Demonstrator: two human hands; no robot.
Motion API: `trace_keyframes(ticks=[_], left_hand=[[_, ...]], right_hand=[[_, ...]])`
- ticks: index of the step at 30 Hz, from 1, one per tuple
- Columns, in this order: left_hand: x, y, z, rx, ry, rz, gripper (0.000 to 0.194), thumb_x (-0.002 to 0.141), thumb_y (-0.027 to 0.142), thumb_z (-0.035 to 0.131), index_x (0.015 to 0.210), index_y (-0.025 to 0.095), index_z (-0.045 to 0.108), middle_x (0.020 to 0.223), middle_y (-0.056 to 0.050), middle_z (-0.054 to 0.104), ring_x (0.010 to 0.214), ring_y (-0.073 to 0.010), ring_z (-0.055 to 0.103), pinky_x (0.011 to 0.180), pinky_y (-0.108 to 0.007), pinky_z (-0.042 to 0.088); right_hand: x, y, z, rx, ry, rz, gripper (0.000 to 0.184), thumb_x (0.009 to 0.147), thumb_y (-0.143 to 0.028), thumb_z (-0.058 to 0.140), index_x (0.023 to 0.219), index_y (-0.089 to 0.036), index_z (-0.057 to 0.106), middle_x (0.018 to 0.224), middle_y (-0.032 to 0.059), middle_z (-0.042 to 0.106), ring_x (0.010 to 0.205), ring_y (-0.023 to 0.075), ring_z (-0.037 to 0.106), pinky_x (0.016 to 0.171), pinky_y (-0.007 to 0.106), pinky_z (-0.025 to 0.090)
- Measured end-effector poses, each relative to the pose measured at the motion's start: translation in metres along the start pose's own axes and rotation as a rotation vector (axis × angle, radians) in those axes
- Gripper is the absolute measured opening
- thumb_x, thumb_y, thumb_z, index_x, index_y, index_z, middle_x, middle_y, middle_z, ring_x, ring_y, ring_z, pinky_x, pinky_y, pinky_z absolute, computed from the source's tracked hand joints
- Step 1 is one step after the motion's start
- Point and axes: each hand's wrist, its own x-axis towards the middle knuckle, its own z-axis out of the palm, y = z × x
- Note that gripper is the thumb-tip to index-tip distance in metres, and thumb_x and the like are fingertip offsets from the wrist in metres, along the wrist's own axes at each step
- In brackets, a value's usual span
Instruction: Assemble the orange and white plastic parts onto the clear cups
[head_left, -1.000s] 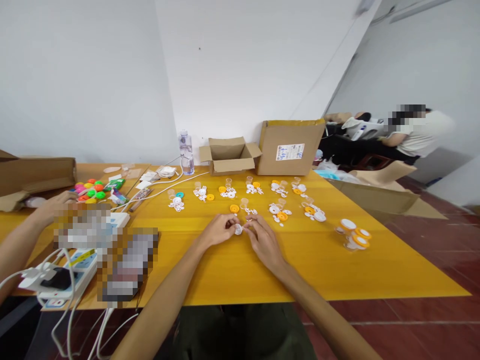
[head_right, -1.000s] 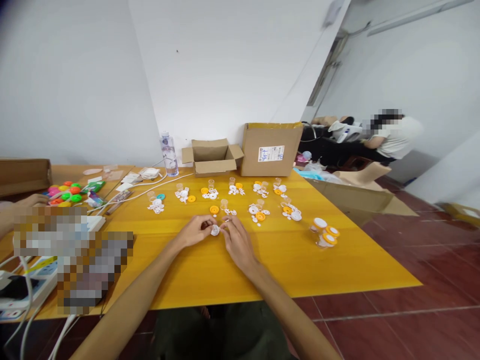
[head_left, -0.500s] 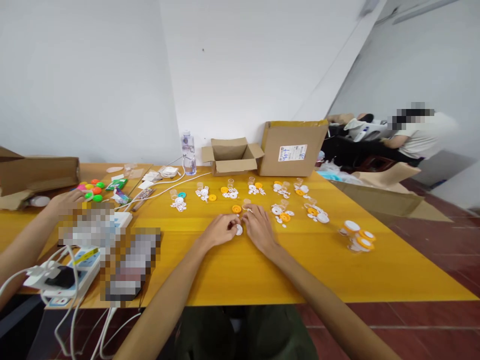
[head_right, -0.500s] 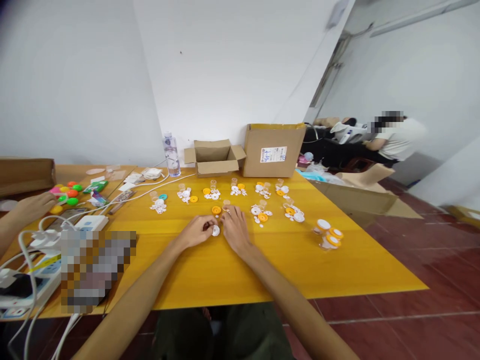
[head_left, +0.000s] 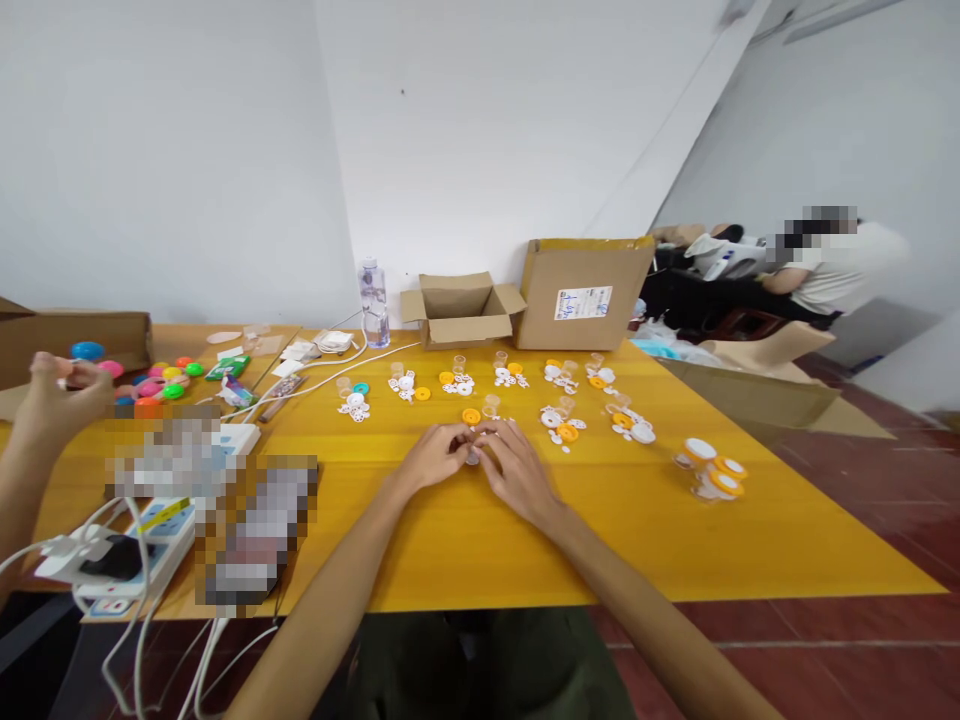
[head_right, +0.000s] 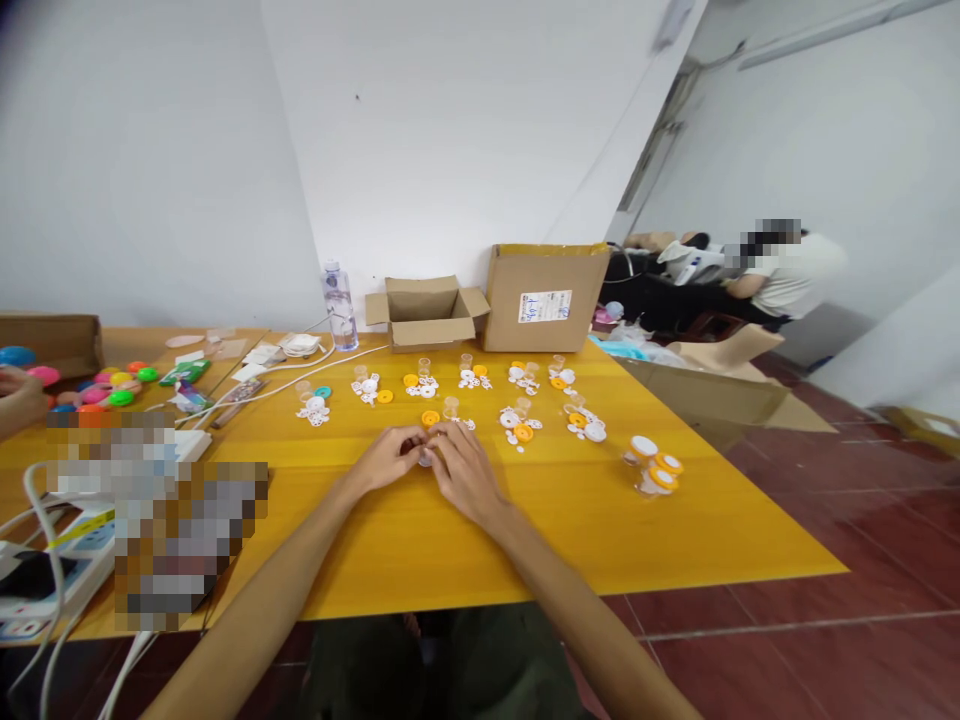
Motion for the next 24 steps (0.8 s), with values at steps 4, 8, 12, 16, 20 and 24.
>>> trace_keyframes(ticks=[4,8,12,16,20,24], left_hand=[[-0.0002,-0.0025,-0.0001,-0.029,-0.002,0.005,0.018,0.082,0.016,0.049,0.081,0.018,0.067,0.073,0.000,0.068,0.069,-0.0140,0.060,0.070,-0.024,0.047],[-0.0001,-0.0027,-0.0012,-0.021,-0.002,0.014,0.019,0.085,0.018,0.048,0.083,0.018,0.067,0.077,0.000,0.070,0.072,-0.0147,0.062,0.071,-0.025,0.047],[0.0002,-0.0008,-0.0026,0.011,-0.004,0.013,0.019,0.084,0.016,0.047,0.083,0.018,0.066,0.077,0.000,0.069,0.071,-0.0141,0.059,0.072,-0.025,0.046],[-0.0009,0.0000,-0.0033,0.031,-0.029,0.019,0.016,0.084,0.017,0.048,0.082,0.018,0.064,0.075,0.001,0.065,0.068,-0.0133,0.056,0.070,-0.025,0.045],[-0.0036,0.0012,-0.0040,0.082,-0.063,0.016,0.011,0.079,0.017,0.053,0.085,0.019,0.062,0.071,0.003,0.060,0.066,-0.0132,0.051,0.064,-0.024,0.042],[-0.0060,0.0038,-0.0047,0.120,-0.069,0.035,0.014,0.077,0.018,0.054,0.089,0.020,0.061,0.074,0.002,0.060,0.069,-0.0143,0.052,0.065,-0.025,0.043]], right_hand=[[-0.0001,-0.0014,-0.0002,-0.003,-0.050,-0.007,0.018,0.096,-0.015,0.047,0.092,-0.025,0.061,0.107,0.0084,0.066,0.102,0.0239,0.062,0.088,0.041,0.052],[0.0005,-0.0017,-0.0019,-0.002,-0.074,-0.015,0.021,0.094,-0.011,0.047,0.089,-0.025,0.061,0.108,0.0084,0.066,0.102,0.0232,0.062,0.088,0.040,0.053],[0.0008,-0.0027,-0.0031,-0.018,-0.084,-0.010,0.020,0.094,-0.010,0.048,0.090,-0.025,0.062,0.108,0.0083,0.066,0.102,0.0231,0.062,0.087,0.040,0.053],[0.0001,-0.0011,-0.0013,-0.029,-0.079,0.004,0.021,0.094,-0.011,0.048,0.092,-0.026,0.063,0.109,0.0080,0.067,0.102,0.0232,0.063,0.088,0.041,0.053],[-0.0007,0.0026,0.0021,-0.021,-0.077,0.023,0.022,0.095,-0.010,0.047,0.093,-0.025,0.063,0.108,0.0081,0.067,0.101,0.0231,0.063,0.088,0.040,0.053],[-0.0009,0.0045,0.0034,0.006,-0.086,0.041,0.022,0.096,-0.012,0.047,0.093,-0.025,0.064,0.109,0.0083,0.067,0.101,0.0234,0.063,0.088,0.041,0.053]])
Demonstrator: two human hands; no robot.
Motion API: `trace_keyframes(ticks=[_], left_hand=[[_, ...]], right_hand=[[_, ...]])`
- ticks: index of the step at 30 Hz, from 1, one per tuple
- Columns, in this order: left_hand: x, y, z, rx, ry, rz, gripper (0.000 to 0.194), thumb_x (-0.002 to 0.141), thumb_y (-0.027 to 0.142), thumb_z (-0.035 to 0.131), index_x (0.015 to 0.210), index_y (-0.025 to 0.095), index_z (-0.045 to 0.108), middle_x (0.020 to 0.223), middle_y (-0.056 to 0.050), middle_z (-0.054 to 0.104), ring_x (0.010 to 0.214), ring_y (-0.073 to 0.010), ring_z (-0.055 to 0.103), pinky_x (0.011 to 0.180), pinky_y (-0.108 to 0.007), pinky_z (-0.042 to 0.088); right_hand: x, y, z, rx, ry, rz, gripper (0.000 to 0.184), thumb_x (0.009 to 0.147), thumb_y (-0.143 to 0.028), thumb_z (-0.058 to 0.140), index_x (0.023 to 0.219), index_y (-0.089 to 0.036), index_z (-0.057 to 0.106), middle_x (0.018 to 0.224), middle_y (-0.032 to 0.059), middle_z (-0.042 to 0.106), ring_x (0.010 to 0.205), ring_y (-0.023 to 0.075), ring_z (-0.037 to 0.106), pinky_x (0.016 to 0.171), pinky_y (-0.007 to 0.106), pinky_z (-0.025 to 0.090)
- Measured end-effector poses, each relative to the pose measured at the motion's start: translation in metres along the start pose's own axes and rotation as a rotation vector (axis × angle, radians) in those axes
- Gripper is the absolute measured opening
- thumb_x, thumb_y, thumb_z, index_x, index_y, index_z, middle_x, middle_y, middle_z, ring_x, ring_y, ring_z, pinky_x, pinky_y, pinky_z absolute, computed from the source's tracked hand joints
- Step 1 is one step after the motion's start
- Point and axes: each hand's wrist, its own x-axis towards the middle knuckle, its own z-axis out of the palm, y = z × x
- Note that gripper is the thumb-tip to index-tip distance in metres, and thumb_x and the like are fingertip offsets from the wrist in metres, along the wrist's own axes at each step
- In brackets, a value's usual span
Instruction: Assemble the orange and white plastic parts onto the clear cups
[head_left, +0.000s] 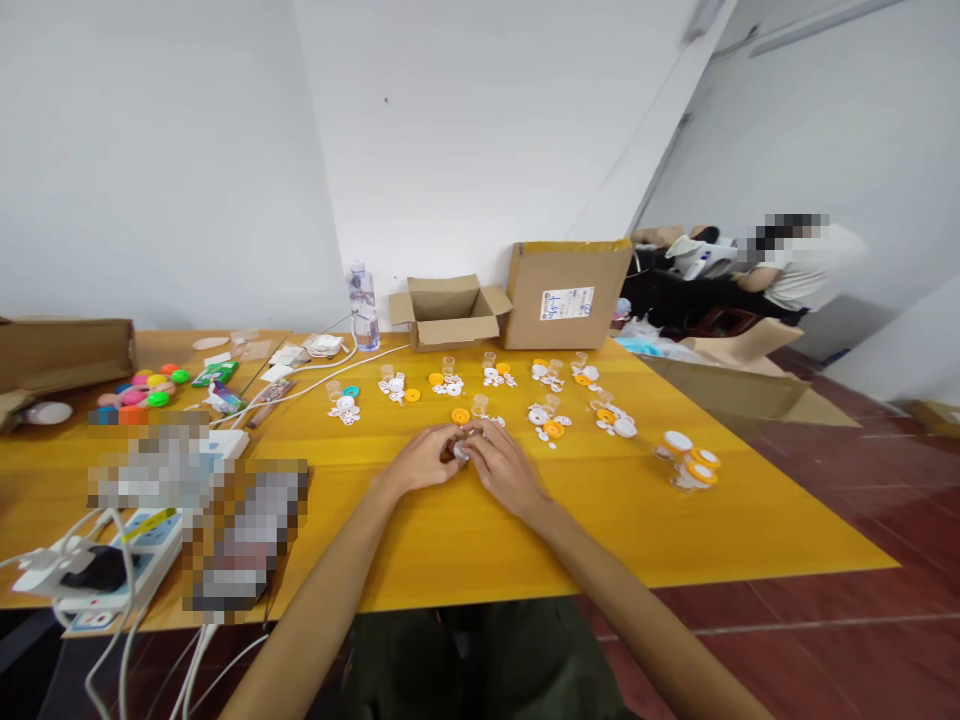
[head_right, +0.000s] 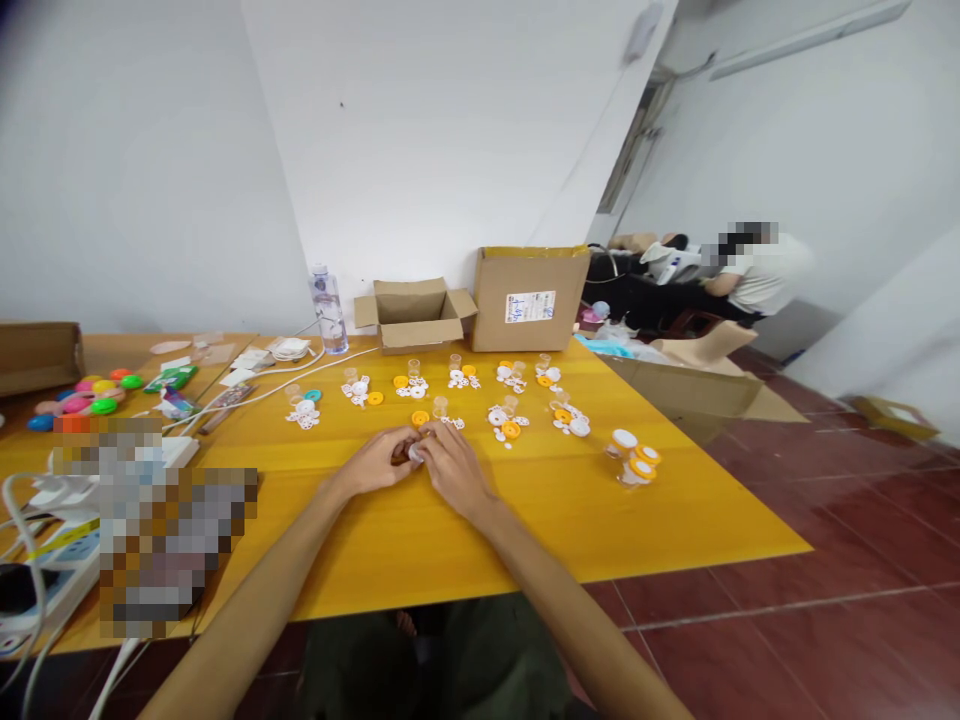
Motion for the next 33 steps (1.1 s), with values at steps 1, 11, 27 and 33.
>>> trace_keyframes(ticks=[1,11,27,33], left_hand=[[0.000,0.000,0.000,0.006,0.000,0.007,0.014,0.078,0.018,0.055,0.090,0.021,0.061,0.074,0.002,0.060,0.070,-0.0146,0.053,0.066,-0.025,0.043],[0.001,-0.001,0.001,0.050,0.024,0.034,0.001,0.081,0.022,0.058,0.081,0.021,0.059,0.074,0.003,0.057,0.070,-0.0142,0.051,0.067,-0.026,0.041],[0.006,-0.004,-0.005,-0.067,0.248,0.015,0.012,0.086,0.027,0.060,0.091,0.019,0.067,0.085,-0.001,0.063,0.078,-0.0154,0.055,0.076,-0.028,0.047],[0.006,-0.012,-0.008,0.058,0.333,-0.032,0.014,0.089,0.028,0.057,0.094,0.022,0.068,0.092,-0.003,0.064,0.088,-0.0189,0.059,0.086,-0.033,0.050]], right_hand=[[0.000,0.000,0.000,0.006,-0.003,0.004,0.021,0.096,-0.012,0.047,0.093,-0.025,0.064,0.109,0.0083,0.067,0.101,0.0235,0.063,0.088,0.041,0.053],[0.001,0.000,-0.002,0.027,-0.025,0.038,0.020,0.098,-0.017,0.048,0.090,-0.026,0.064,0.109,0.0081,0.067,0.101,0.0233,0.063,0.088,0.041,0.054],[0.004,0.008,0.002,0.120,0.222,0.257,0.020,0.097,-0.018,0.044,0.089,-0.026,0.060,0.093,0.0059,0.067,0.093,0.0237,0.063,0.082,0.037,0.053],[0.004,0.006,0.001,0.130,0.157,0.239,0.016,0.095,-0.018,0.048,0.088,-0.026,0.060,0.090,0.0045,0.067,0.087,0.0230,0.064,0.080,0.037,0.053]])
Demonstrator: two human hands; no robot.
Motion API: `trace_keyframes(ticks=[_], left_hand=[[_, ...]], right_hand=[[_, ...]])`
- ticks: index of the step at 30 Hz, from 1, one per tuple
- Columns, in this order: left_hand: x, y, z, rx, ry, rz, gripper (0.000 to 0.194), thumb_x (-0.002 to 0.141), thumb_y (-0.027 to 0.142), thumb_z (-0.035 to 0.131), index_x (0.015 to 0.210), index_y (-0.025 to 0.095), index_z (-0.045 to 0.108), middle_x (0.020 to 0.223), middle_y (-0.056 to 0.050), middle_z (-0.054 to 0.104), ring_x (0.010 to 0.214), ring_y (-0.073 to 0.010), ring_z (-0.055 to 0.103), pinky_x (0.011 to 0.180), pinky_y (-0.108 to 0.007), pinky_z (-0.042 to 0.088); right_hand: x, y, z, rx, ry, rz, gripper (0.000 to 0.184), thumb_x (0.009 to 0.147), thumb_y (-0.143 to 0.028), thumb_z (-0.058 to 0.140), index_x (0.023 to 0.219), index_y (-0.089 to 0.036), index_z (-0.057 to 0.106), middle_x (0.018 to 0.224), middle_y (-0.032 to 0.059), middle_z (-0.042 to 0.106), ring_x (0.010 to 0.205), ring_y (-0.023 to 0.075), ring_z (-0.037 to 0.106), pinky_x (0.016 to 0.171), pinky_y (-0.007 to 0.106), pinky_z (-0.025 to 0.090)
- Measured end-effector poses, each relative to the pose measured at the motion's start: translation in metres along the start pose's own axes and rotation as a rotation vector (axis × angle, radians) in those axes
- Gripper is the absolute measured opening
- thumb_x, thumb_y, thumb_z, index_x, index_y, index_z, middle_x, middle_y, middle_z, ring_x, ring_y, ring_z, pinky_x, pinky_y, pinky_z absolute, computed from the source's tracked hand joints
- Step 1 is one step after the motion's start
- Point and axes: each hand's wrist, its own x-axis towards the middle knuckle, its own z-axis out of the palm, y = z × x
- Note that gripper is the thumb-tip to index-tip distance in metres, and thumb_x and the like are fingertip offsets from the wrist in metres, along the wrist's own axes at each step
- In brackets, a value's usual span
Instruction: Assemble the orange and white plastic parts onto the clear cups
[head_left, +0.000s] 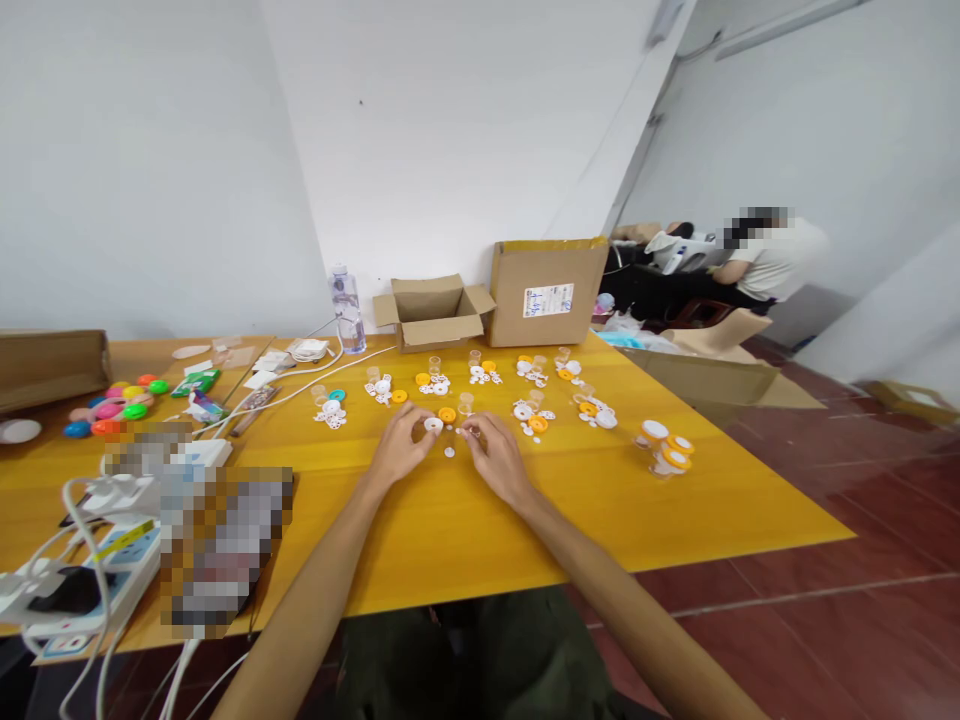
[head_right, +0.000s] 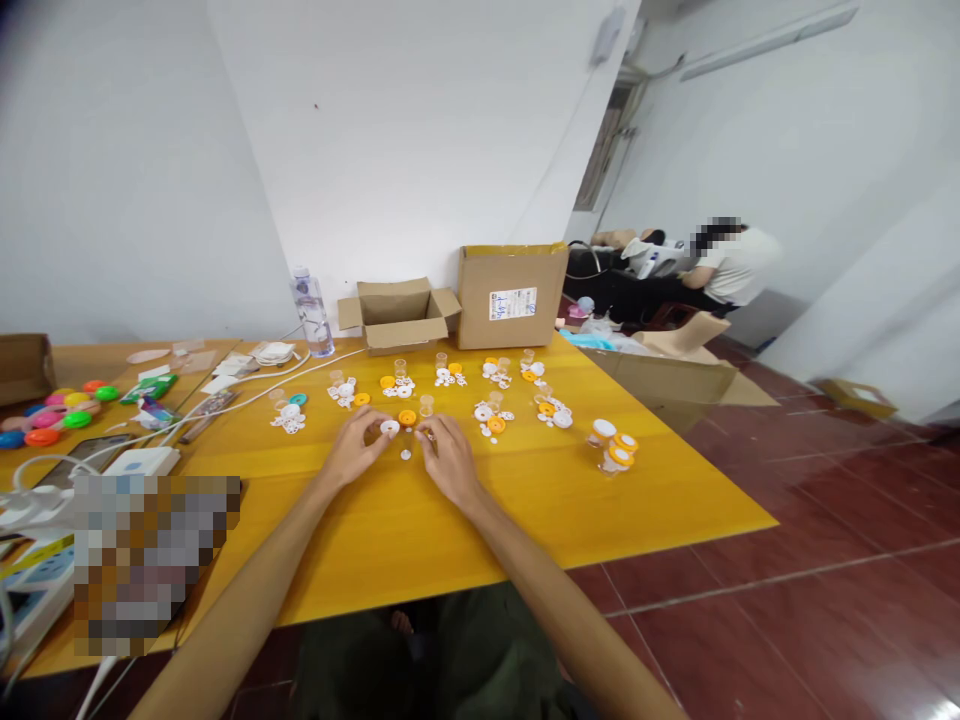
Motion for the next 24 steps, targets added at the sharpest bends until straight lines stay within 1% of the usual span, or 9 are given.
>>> trace_keyframes(ticks=[3,6,9,11,16,20,24], left_hand=[[0.000,-0.004,0.000,0.071,0.025,-0.002,0.012,0.087,0.026,0.058,0.093,0.022,0.068,0.095,-0.004,0.063,0.092,-0.0211,0.060,0.090,-0.035,0.050],[-0.001,-0.008,0.001,0.131,0.003,0.019,0.013,0.087,0.023,0.056,0.093,0.022,0.068,0.094,-0.004,0.062,0.093,-0.0223,0.060,0.092,-0.037,0.051],[-0.002,-0.011,0.003,0.153,-0.030,0.060,0.018,0.089,0.022,0.054,0.098,0.023,0.069,0.095,-0.005,0.062,0.095,-0.0228,0.060,0.092,-0.038,0.051],[-0.002,-0.012,0.004,0.157,-0.051,0.085,0.021,0.090,0.022,0.053,0.104,0.024,0.069,0.096,-0.005,0.062,0.096,-0.0229,0.060,0.093,-0.038,0.050],[-0.003,-0.013,0.005,0.154,-0.100,0.121,0.027,0.090,0.020,0.055,0.113,0.024,0.069,0.101,-0.006,0.065,0.099,-0.0227,0.060,0.096,-0.038,0.049],[-0.003,-0.011,0.004,0.143,-0.113,0.135,0.026,0.090,0.021,0.056,0.112,0.025,0.068,0.102,-0.006,0.064,0.100,-0.0227,0.060,0.095,-0.037,0.049],[-0.005,-0.006,0.003,0.118,-0.124,0.172,0.028,0.087,0.015,0.054,0.110,0.025,0.066,0.108,-0.005,0.063,0.105,-0.0221,0.059,0.097,-0.037,0.048]], right_hand=[[-0.001,-0.005,-0.001,-0.025,-0.101,-0.062,0.011,0.094,-0.019,0.053,0.089,-0.025,0.060,0.090,0.0043,0.067,0.086,0.0218,0.064,0.079,0.035,0.053],[-0.002,-0.009,-0.002,-0.097,-0.184,-0.151,0.009,0.094,-0.019,0.056,0.089,-0.024,0.061,0.091,0.0053,0.067,0.088,0.0221,0.064,0.081,0.036,0.054],[-0.003,-0.011,-0.003,-0.174,-0.237,-0.221,0.012,0.095,-0.019,0.055,0.087,-0.025,0.061,0.090,0.0059,0.066,0.088,0.0226,0.063,0.082,0.037,0.054],[-0.003,-0.010,-0.002,-0.192,-0.246,-0.237,0.014,0.095,-0.018,0.054,0.086,-0.025,0.062,0.089,0.0058,0.066,0.087,0.0224,0.063,0.082,0.037,0.054],[-0.004,-0.006,0.000,-0.161,-0.239,-0.210,0.015,0.095,-0.017,0.055,0.087,-0.025,0.064,0.089,0.0046,0.066,0.086,0.0211,0.064,0.080,0.035,0.054],[-0.005,-0.004,0.002,-0.128,-0.236,-0.155,0.018,0.096,-0.016,0.053,0.090,-0.026,0.066,0.090,0.0038,0.067,0.083,0.0197,0.064,0.076,0.032,0.053],[-0.003,0.000,0.004,-0.031,-0.187,-0.084,0.021,0.095,-0.013,0.052,0.090,-0.025,0.068,0.090,0.0037,0.069,0.083,0.0193,0.065,0.076,0.031,0.053]])
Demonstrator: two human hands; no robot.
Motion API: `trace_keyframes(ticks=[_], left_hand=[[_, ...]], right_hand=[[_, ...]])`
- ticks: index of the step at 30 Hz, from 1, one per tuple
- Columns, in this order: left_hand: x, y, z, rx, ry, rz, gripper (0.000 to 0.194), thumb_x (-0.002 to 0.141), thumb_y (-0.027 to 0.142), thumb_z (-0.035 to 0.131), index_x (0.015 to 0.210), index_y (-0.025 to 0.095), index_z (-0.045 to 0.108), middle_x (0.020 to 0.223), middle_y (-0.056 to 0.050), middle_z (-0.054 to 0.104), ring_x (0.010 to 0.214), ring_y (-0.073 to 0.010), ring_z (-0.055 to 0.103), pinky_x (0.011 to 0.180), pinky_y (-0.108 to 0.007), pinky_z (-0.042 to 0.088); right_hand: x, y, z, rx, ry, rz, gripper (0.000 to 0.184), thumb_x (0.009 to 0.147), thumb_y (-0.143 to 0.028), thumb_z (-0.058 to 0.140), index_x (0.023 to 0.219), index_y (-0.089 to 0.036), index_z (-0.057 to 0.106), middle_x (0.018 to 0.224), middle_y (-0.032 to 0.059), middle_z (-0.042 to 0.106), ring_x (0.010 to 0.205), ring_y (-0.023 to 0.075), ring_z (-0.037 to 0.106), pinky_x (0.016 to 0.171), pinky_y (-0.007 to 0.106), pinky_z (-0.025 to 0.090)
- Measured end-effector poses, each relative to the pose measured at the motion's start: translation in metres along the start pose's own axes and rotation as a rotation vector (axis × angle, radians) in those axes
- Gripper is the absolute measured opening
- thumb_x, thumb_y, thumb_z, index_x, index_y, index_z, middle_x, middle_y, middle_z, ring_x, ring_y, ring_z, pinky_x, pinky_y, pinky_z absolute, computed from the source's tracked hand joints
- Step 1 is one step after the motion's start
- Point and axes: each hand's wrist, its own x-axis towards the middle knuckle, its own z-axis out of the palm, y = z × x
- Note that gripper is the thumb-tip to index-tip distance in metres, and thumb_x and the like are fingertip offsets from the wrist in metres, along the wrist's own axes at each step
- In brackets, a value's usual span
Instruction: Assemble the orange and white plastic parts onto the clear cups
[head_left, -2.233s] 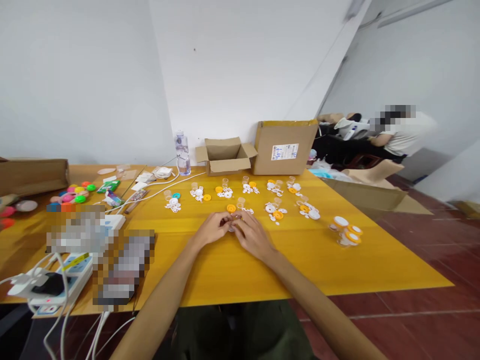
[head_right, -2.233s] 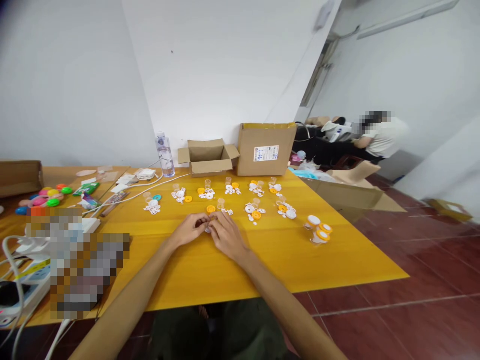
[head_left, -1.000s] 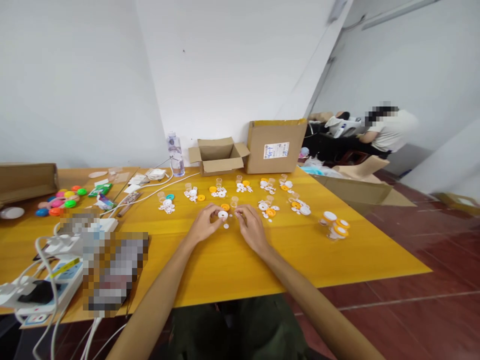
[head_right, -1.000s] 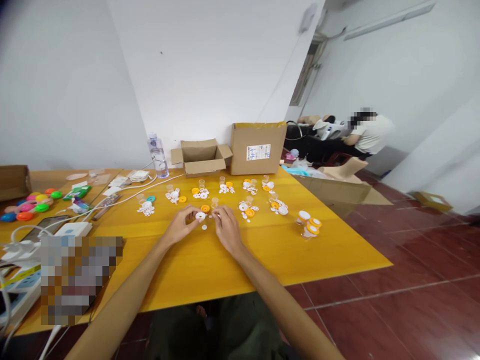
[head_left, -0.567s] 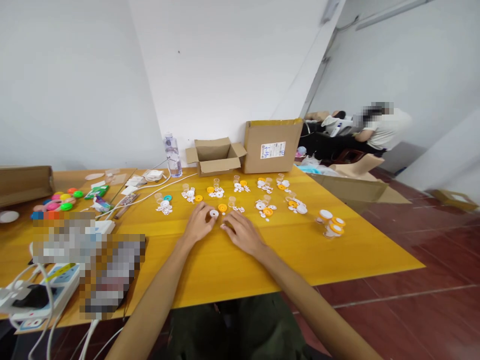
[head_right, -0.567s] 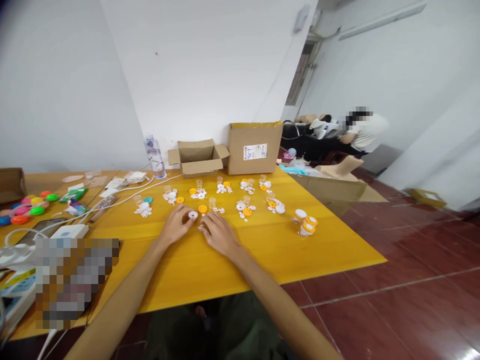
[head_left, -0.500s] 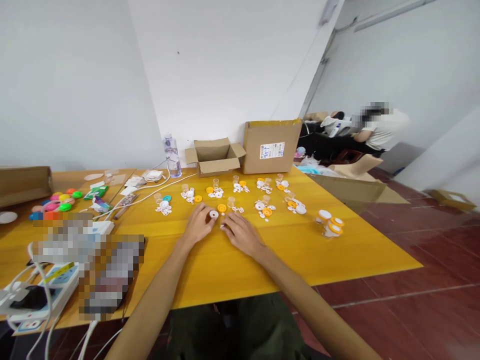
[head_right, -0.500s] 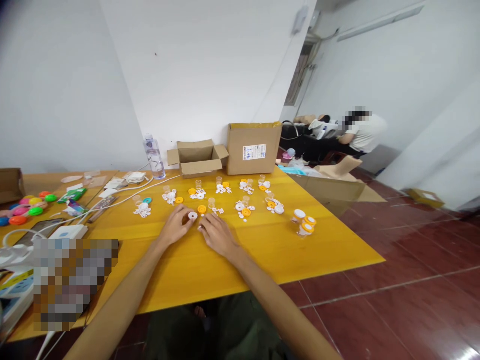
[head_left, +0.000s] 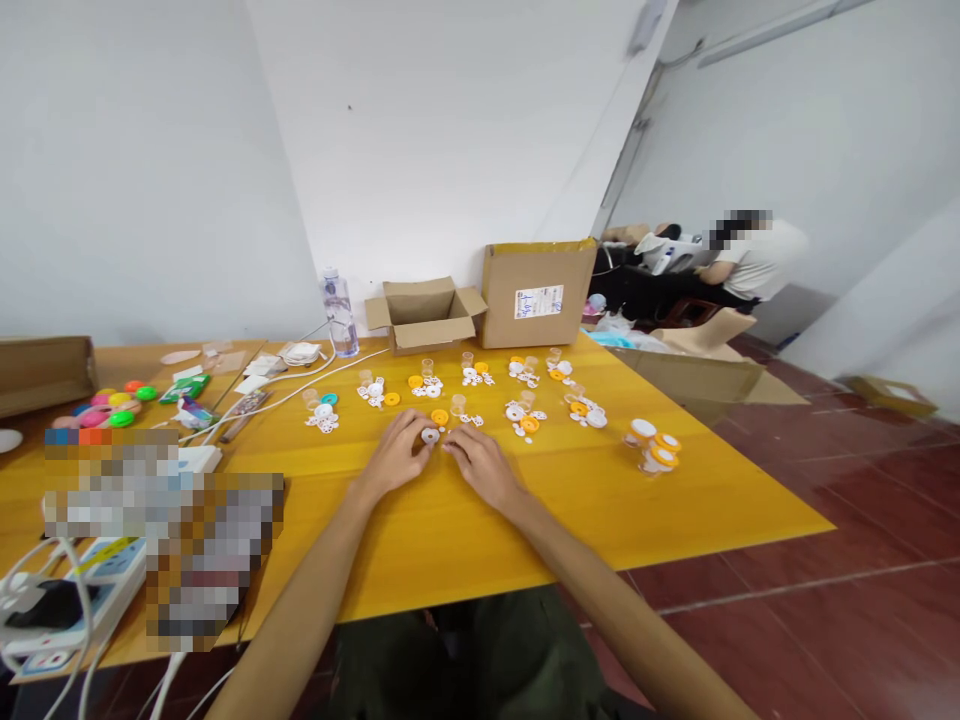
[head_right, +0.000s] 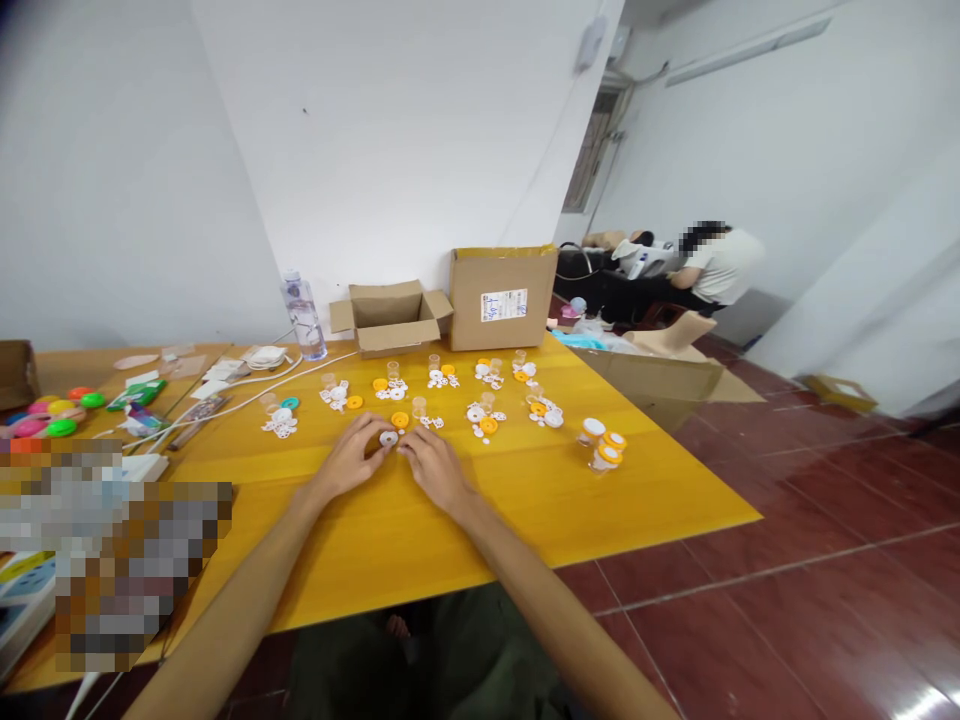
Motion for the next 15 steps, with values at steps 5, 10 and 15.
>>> trace_keyframes(ticks=[5,10,15], left_hand=[[-0.0015,0.0070,-0.0012,0.001,-0.053,0.062,0.020,0.084,0.021,0.063,0.104,0.025,0.065,0.107,-0.005,0.063,0.103,-0.0231,0.059,0.097,-0.038,0.047],[-0.0004,0.0085,0.0003,0.036,-0.072,0.075,0.008,0.087,0.029,0.066,0.093,0.023,0.064,0.094,-0.004,0.066,0.096,-0.0234,0.058,0.093,-0.038,0.045],[0.0003,0.0088,0.0008,0.096,-0.054,0.101,0.010,0.092,0.029,0.060,0.084,0.022,0.060,0.086,-0.003,0.065,0.089,-0.0219,0.057,0.087,-0.036,0.045]], right_hand=[[0.0036,0.0020,-0.0008,0.113,0.046,0.073,0.020,0.092,-0.012,0.053,0.084,-0.024,0.066,0.085,0.0025,0.071,0.080,0.0188,0.067,0.075,0.031,0.054],[0.0049,-0.0001,-0.0010,0.209,0.014,0.079,0.018,0.091,-0.012,0.053,0.082,-0.024,0.064,0.086,0.0017,0.072,0.078,0.0179,0.067,0.073,0.029,0.053],[0.0044,0.0000,0.0000,0.255,-0.008,0.073,0.018,0.092,-0.014,0.052,0.081,-0.024,0.062,0.085,0.0015,0.070,0.079,0.0176,0.066,0.075,0.030,0.052]])
